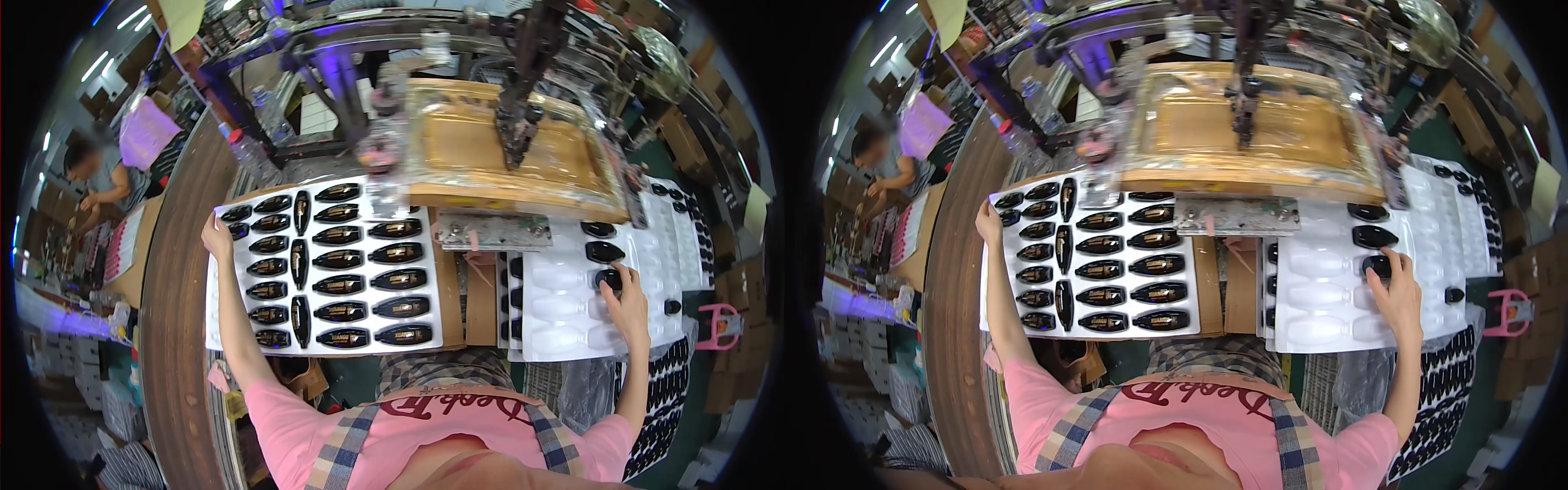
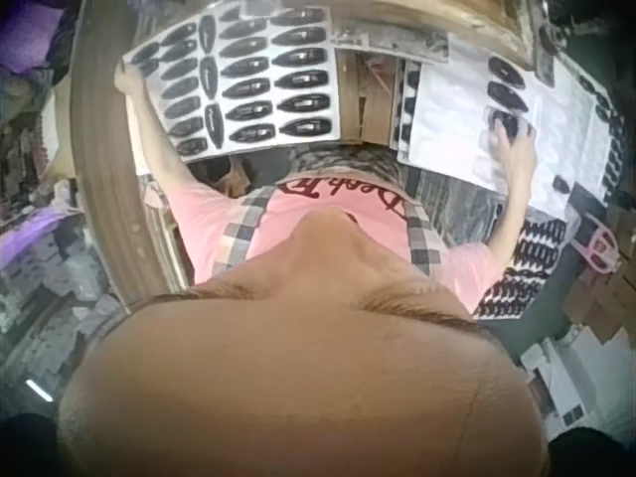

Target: Using a manual screen-printing press to apply gold ink onto small black plastic parts.

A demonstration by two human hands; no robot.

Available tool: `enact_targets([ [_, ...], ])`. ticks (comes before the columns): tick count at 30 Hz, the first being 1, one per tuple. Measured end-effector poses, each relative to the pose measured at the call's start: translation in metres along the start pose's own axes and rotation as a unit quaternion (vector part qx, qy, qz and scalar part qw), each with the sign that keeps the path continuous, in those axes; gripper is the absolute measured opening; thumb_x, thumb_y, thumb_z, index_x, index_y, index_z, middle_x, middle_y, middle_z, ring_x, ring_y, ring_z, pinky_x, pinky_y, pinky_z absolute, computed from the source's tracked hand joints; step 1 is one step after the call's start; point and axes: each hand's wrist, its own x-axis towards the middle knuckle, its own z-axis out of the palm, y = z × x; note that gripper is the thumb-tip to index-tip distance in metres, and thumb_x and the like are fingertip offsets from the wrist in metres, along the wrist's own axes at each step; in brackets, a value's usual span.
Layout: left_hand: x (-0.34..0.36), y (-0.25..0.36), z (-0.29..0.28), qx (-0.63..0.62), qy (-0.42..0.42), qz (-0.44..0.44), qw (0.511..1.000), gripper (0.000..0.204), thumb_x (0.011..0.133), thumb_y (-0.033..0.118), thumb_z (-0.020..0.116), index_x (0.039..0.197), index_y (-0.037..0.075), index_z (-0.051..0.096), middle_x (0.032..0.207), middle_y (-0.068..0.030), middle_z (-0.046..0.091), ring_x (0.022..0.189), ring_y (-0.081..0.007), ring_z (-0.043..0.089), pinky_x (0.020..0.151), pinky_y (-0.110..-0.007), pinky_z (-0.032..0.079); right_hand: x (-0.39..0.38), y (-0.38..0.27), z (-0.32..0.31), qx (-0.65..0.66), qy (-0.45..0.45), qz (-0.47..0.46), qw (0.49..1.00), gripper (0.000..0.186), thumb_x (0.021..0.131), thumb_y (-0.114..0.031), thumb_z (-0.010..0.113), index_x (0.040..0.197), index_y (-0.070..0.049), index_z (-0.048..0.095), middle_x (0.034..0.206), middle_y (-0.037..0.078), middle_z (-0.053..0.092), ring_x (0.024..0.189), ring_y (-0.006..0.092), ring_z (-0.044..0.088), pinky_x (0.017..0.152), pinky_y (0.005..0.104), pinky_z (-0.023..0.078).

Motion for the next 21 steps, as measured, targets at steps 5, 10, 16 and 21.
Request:
enact_targets([
  [5, -0.064, 0.186, -0.029, -0.33, -0.151, 0.153, 0.919, 0.026, 0.081, 0.013, 0.051, 0.103, 0.001, 0.058, 0.091, -0.0152, 0.061, 0.081, -0.0276, 0.057, 0.074, -0.033, 0.044, -0.003, 0.005, -0.02, 0.212, 0.067, -0.009, 0.975, 0.041, 0.075, -0.013, 0.059, 0.113, -0.005, 0.046, 0.113, 0.006, 0.046, 0.086, 0.0136, 0.051, 0.065, 0.0236, 0.042],
  [10, -0.134, 0.271, -0.032, -0.293, -0.309, 0.242, 0.872, 0.024, 0.083, 0.013, 0.051, 0.103, 0.0, 0.054, 0.1, -0.0163, 0.057, 0.093, -0.0293, 0.052, 0.081, -0.034, 0.041, 0.028, -0.025, -0.01, 0.298, 0.072, -0.093, 0.947, 0.044, 0.071, -0.013, 0.065, 0.112, -0.006, 0.052, 0.127, 0.008, 0.041, 0.091, 0.0118, 0.051, 0.064, 0.019, 0.041],
  [16, -0.155, 0.384, -0.011, -0.435, -0.249, 0.338, 0.797, 0.022, 0.082, 0.013, 0.055, 0.1, 0.001, 0.059, 0.092, -0.0098, 0.061, 0.081, -0.0202, 0.057, 0.074, -0.029, 0.044, 0.075, -0.071, 0.017, 0.348, 0.041, -0.173, 0.92, 0.047, 0.073, -0.017, 0.066, 0.115, -0.003, 0.051, 0.123, 0.009, 0.047, 0.088, 0.0119, 0.054, 0.067, 0.0212, 0.042],
  [21, -0.127, 0.382, -0.024, -0.522, -0.352, 0.152, 0.762, 0.022, 0.083, 0.014, 0.056, 0.1, 0.002, 0.06, 0.091, -0.0072, 0.062, 0.079, -0.0159, 0.057, 0.073, -0.027, 0.045, 0.099, -0.127, 0.04, 0.279, 0.028, -0.28, 0.918, 0.037, 0.073, -0.023, 0.067, 0.1, 0.0, 0.057, 0.096, 0.01, 0.059, 0.082, 0.0173, 0.056, 0.071, 0.0301, 0.044],
])
